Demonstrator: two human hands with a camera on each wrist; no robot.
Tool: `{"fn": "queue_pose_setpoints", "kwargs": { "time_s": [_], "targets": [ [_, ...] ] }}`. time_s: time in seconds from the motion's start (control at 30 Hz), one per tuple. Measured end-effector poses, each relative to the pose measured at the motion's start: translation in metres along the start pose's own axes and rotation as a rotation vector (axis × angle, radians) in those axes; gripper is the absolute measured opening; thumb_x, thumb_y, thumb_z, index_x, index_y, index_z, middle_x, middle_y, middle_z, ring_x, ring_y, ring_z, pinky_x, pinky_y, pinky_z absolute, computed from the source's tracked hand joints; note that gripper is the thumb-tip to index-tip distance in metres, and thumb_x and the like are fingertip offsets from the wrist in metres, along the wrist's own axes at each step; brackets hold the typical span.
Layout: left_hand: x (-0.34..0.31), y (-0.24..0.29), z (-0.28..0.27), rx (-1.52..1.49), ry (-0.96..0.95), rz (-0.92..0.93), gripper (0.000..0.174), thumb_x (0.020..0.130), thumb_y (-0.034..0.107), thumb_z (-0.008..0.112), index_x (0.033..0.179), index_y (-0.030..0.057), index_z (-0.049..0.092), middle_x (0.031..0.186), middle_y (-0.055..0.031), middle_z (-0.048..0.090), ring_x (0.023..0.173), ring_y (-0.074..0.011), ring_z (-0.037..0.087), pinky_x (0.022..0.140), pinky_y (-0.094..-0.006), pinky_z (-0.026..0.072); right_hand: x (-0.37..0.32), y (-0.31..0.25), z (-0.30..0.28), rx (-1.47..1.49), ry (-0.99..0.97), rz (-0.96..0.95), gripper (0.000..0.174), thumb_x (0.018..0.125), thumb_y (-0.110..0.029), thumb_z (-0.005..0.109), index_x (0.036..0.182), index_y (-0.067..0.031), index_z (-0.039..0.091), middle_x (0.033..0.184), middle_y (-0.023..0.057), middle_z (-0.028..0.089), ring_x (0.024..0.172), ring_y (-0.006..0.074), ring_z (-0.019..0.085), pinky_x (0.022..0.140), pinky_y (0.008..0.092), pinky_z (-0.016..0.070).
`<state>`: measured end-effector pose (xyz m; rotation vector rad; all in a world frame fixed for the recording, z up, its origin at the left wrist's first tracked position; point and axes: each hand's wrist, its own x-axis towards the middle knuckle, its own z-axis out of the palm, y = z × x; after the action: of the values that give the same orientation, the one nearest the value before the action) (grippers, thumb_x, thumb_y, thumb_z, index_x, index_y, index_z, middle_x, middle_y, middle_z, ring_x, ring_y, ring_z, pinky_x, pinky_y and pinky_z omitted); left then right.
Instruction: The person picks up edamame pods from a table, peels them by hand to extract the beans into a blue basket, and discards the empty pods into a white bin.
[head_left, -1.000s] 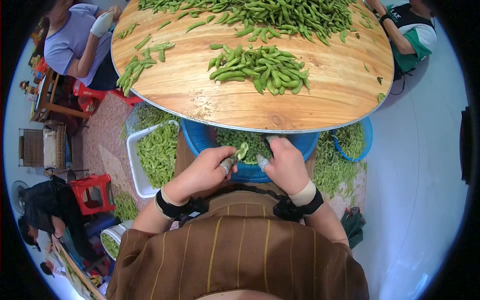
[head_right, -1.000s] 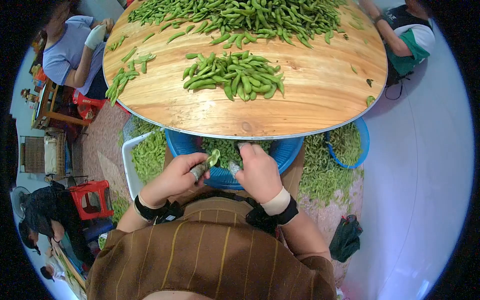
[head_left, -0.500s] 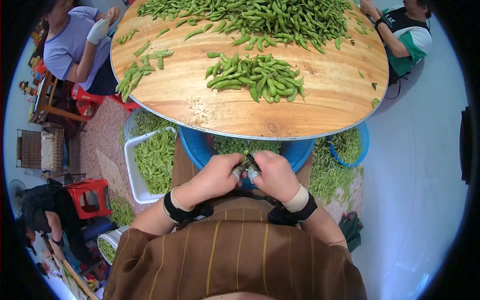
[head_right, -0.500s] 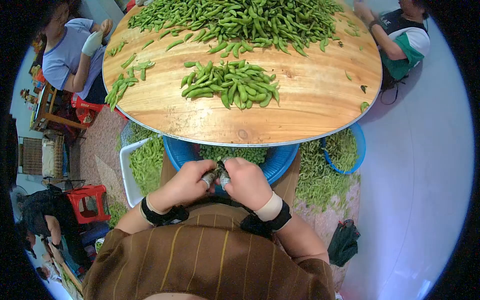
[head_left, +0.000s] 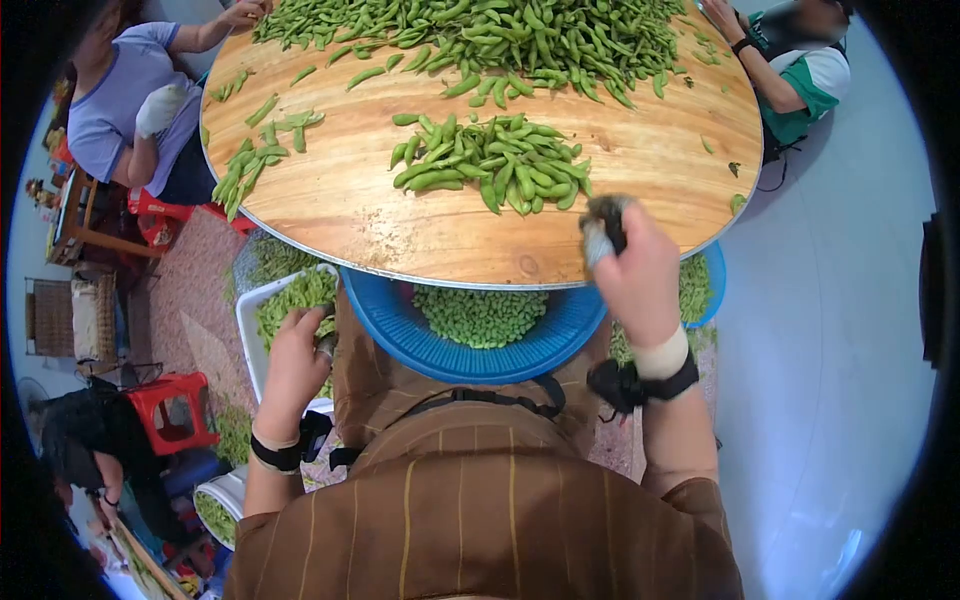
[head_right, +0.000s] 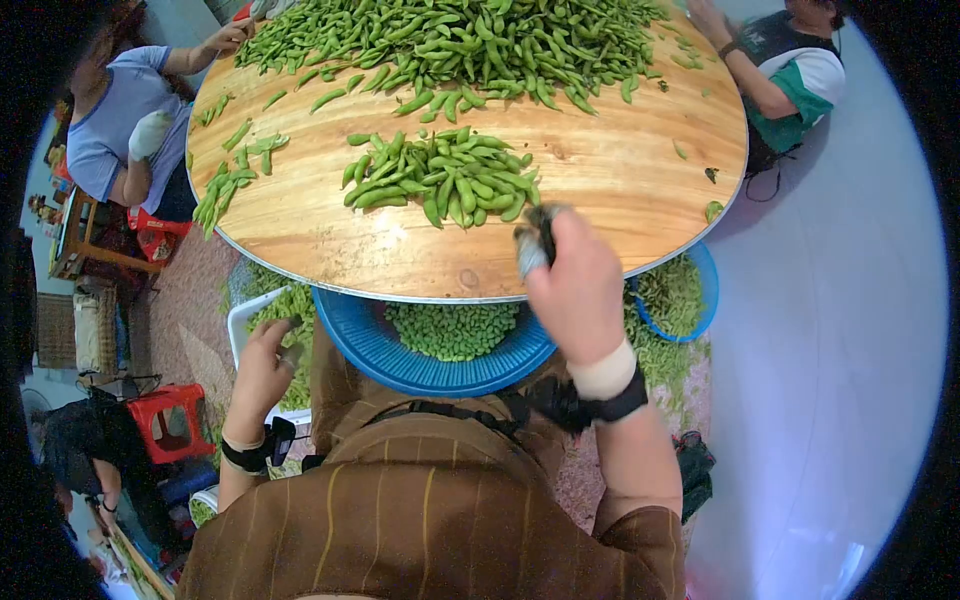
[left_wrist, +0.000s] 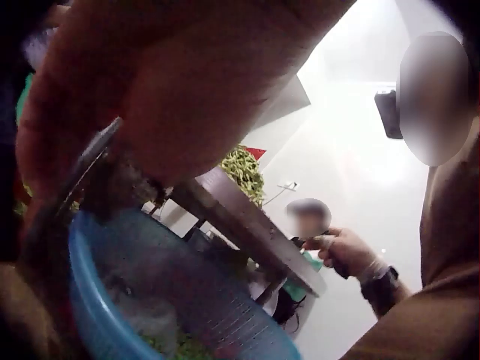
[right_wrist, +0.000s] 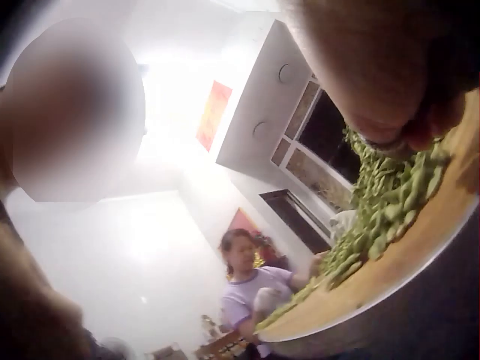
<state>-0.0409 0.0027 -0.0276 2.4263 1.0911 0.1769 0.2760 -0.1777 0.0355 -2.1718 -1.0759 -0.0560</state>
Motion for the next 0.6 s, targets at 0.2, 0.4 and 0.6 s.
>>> {"fn": "queue_pose_setpoints", "kwargs": {
  "time_s": [0.2, 0.4, 0.6],
  "targets": [
    [0.011, 0.043, 0.003, -0.15, -0.117, 0.173, 0.027, 0.08, 0.005, 0.061, 0.107, 0.0004, 0.062, 0.09, -0.0192, 0.063, 0.082, -0.033, 0.062, 0.07, -0.0369, 0.0492, 0.032, 0.03, 0.022, -0.15, -0.01, -0.008, 0.023, 0.076, -0.007, 0.061, 0.098, -0.0031, 0.057, 0.077, 0.0193, 0.062, 0.074, 0.0389, 0.06, 0.066, 0.0438, 0.0479],
    [0.025, 0.088, 0.013, -0.424, -0.253, 0.479, 0.021, 0.083, 0.008, 0.059, 0.103, 0.0026, 0.063, 0.086, -0.0175, 0.062, 0.077, -0.033, 0.061, 0.068, -0.037, 0.0483, -0.001, 0.017, 0.004, 0.076, 0.067, 0.148, 0.018, 0.078, -0.009, 0.063, 0.095, -0.0019, 0.061, 0.081, 0.0189, 0.066, 0.072, 0.0323, 0.065, 0.064, 0.036, 0.0503],
    [0.033, 0.141, 0.025, -0.735, -0.328, 0.439, 0.022, 0.087, 0.008, 0.052, 0.106, -0.0003, 0.06, 0.083, -0.0123, 0.063, 0.077, -0.0233, 0.061, 0.068, -0.0324, 0.0489, -0.053, -0.026, 0.009, 0.789, -0.258, 0.294, 0.015, 0.081, -0.004, 0.065, 0.096, -0.0003, 0.063, 0.083, 0.0045, 0.066, 0.077, 0.0076, 0.058, 0.069, 0.0242, 0.0485]
  ]
}}
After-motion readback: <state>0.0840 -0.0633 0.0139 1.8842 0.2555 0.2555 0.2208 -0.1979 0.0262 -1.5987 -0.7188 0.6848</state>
